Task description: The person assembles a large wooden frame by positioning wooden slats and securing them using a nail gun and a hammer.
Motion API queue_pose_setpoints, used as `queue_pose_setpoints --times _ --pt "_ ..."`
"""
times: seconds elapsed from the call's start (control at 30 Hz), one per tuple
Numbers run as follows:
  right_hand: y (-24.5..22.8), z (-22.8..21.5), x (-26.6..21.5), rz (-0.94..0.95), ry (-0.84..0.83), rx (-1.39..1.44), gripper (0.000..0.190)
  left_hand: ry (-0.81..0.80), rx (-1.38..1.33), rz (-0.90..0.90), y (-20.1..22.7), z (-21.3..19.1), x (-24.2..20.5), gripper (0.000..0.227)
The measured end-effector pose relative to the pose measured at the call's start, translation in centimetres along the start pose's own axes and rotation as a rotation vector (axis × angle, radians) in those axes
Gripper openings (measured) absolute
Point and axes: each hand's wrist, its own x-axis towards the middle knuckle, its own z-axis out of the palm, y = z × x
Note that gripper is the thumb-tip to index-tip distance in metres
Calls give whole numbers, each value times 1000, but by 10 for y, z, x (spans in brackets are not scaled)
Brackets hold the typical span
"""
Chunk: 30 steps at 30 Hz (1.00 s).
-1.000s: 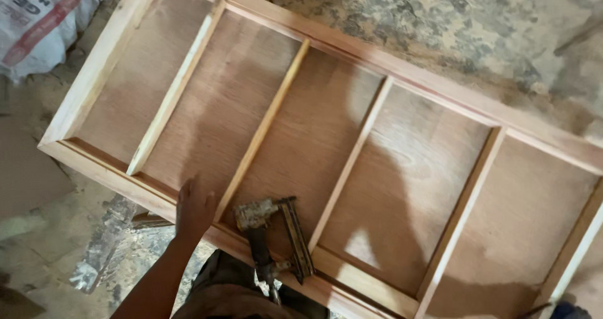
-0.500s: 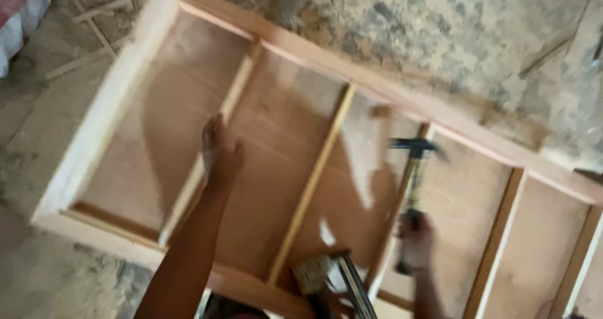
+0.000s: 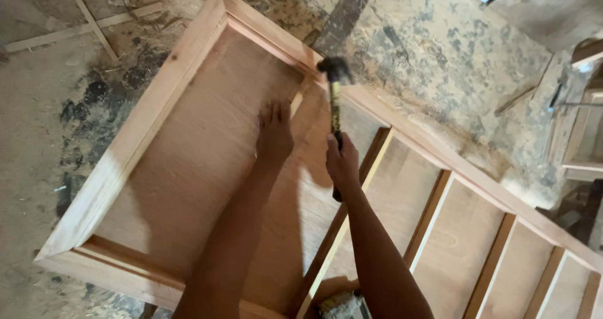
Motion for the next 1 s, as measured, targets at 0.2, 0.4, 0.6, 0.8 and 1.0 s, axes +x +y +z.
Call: queue_pose_setpoints --times 0.2,0.4,0.6,0.8,1.0 --pt "19 18 8 58 30 92 34 -18 -13 -13 6 -8 -2 70" --pt "15 14 20 172 -35 56 34 -55 -38 -33 11 -23 -2 73" --pt "21 20 18 116 18 114 35 -52 12 -34 12 -24 -3 70" --pt "20 19 16 147 -6 69 34 -44 47 -42 12 -20 -4 69" --pt "58 26 23 190 -22 188 28 17 -101 78 -18 22 2 80"
